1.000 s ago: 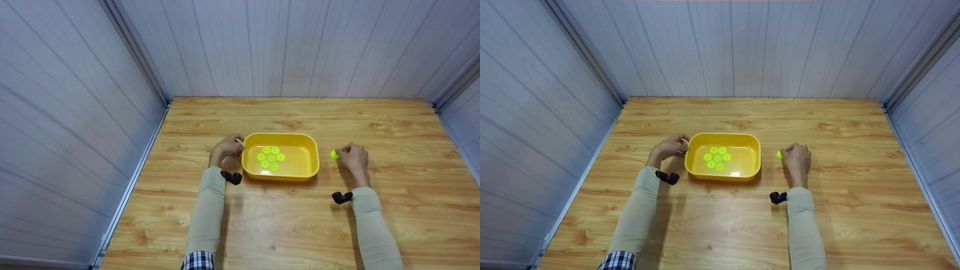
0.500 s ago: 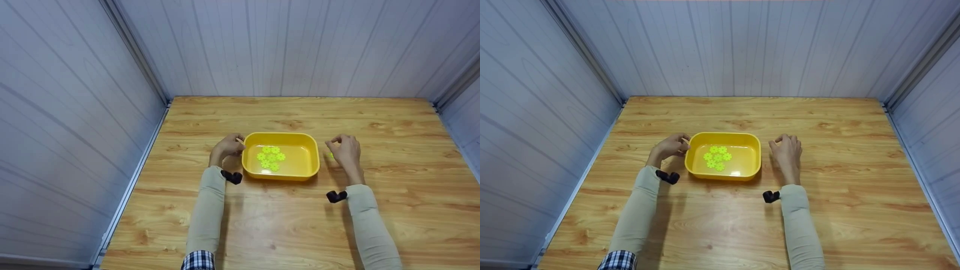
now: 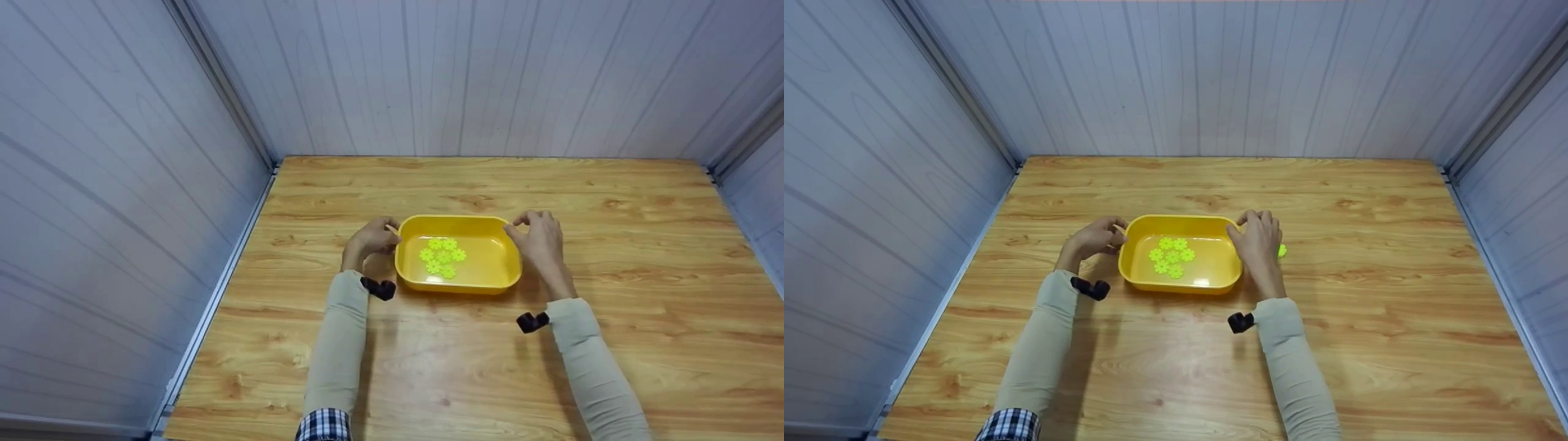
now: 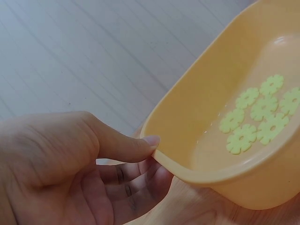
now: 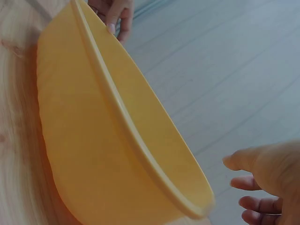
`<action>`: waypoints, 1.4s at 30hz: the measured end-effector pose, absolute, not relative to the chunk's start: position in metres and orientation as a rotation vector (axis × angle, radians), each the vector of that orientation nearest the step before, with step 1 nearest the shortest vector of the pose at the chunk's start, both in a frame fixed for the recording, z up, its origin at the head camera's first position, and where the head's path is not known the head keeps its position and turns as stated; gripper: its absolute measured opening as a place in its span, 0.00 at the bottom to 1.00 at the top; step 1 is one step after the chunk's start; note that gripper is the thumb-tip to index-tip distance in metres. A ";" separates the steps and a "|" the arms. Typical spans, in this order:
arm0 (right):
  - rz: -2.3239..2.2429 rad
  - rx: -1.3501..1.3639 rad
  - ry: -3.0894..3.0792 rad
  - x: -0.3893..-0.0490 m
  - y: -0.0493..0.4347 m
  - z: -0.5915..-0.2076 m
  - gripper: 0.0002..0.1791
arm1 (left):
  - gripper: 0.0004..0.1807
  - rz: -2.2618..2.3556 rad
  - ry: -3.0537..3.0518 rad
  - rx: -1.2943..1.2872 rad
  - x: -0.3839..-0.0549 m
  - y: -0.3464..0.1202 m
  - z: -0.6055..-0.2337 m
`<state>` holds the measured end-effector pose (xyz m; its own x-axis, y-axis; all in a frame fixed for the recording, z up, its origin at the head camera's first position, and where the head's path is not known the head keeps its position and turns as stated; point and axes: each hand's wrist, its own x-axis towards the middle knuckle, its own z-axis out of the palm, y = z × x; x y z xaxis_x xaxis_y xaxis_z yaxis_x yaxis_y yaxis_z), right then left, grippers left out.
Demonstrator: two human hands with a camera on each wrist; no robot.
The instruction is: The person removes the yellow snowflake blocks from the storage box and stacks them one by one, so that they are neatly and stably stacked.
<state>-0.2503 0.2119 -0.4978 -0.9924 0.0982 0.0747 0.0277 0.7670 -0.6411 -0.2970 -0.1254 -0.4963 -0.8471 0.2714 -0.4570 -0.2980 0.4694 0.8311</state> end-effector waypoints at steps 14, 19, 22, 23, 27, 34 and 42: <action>1.003 0.132 -2.819 -0.248 0.175 -0.507 0.18 | 0.19 1.406 2.154 0.014 -0.296 -0.125 -0.496; 1.043 0.173 -2.862 -0.248 0.166 -0.508 0.19 | 0.20 1.413 2.140 0.004 -0.296 -0.125 -0.495; 1.079 0.190 -2.885 -0.248 0.161 -0.509 0.19 | 0.20 1.412 2.141 0.010 -0.297 -0.125 -0.496; 1.091 0.194 -2.892 -0.248 0.160 -0.509 0.19 | 0.20 1.409 2.144 0.009 -0.297 -0.125 -0.495; 1.123 0.212 -2.911 -0.249 0.156 -0.513 0.20 | 0.19 1.406 2.149 0.002 -0.297 -0.125 -0.495; 1.208 0.177 -2.950 -0.253 0.151 -0.522 0.17 | 0.18 1.395 2.158 -0.023 -0.297 -0.125 -0.495; 1.267 0.139 -3.008 -0.257 0.149 -0.530 0.19 | 0.19 1.413 2.149 -0.019 -0.296 -0.123 -0.495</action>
